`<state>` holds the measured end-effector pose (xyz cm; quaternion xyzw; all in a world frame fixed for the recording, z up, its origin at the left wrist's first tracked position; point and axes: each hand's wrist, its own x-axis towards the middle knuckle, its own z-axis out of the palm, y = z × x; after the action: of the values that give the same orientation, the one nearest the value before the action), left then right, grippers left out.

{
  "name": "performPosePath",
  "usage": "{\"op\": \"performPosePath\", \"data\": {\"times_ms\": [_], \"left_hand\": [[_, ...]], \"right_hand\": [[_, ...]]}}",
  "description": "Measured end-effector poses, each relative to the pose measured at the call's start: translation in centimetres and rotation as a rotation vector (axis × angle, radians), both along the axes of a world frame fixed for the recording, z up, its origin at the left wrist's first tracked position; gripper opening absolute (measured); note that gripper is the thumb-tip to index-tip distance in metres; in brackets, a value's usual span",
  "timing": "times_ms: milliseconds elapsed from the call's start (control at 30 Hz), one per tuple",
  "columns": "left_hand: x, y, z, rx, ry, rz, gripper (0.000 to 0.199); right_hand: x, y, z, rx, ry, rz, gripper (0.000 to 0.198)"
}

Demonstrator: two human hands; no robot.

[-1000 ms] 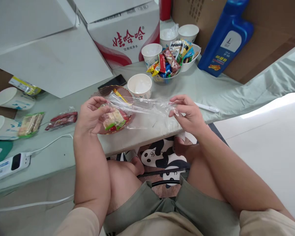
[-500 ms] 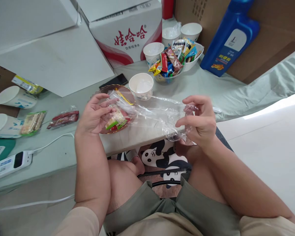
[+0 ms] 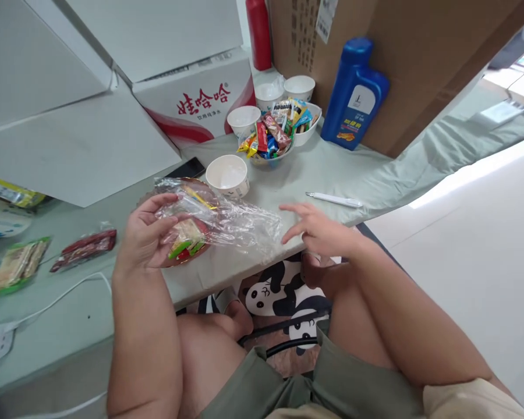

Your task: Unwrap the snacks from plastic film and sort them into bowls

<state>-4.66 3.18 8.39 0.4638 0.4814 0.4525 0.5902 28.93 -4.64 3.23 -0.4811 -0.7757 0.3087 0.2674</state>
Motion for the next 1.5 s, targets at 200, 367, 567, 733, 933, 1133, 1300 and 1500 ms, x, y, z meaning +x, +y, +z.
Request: {"op": "performPosePath", "data": {"times_ms": [200, 367, 567, 733, 933, 1133, 1300, 1500], "left_hand": [[1.0, -0.9, -0.3, 0.009, -0.039, -0.178, 0.046], [2.5, -2.3, -0.6, -0.008, -0.033, -0.413, 0.042], [2.7, -3.0, 1.1, 0.278, 0.191, -0.422, 0.048], [4.9, -3.2, 0.0, 0.389, -0.008, 0.006, 0.055], [11.3, -5.2, -3.6, -0.083, -0.058, -0.296, 0.078], [11.5, -3.6, -4.4, -0.117, 0.062, -0.214, 0.027], [11.0, -2.6, -5.6, -0.104, -0.001, -0.213, 0.032], [10.5, -2.4, -6.9, -0.094, -0.067, -0.291, 0.019]], "right_hand": [[-2.3, 1.0, 0.7, -0.015, 0.609, -0.372, 0.035], [-6.3, 2.3, 0.7, -0.117, 0.589, 0.003, 0.076], [-7.6, 1.9, 1.1, -0.315, 0.446, 0.154, 0.012], [-6.4, 0.9, 2.4, -0.313, 0.686, -0.229, 0.015], [-6.0, 1.3, 1.8, -0.127, 0.656, -0.513, 0.014], [-4.5, 1.7, 1.1, -0.159, 0.658, -0.598, 0.008], [-3.9, 1.7, 0.9, -0.334, 0.663, -0.480, 0.022], [-3.7, 1.6, 0.3, -0.344, 0.609, -0.464, 0.015]]}}
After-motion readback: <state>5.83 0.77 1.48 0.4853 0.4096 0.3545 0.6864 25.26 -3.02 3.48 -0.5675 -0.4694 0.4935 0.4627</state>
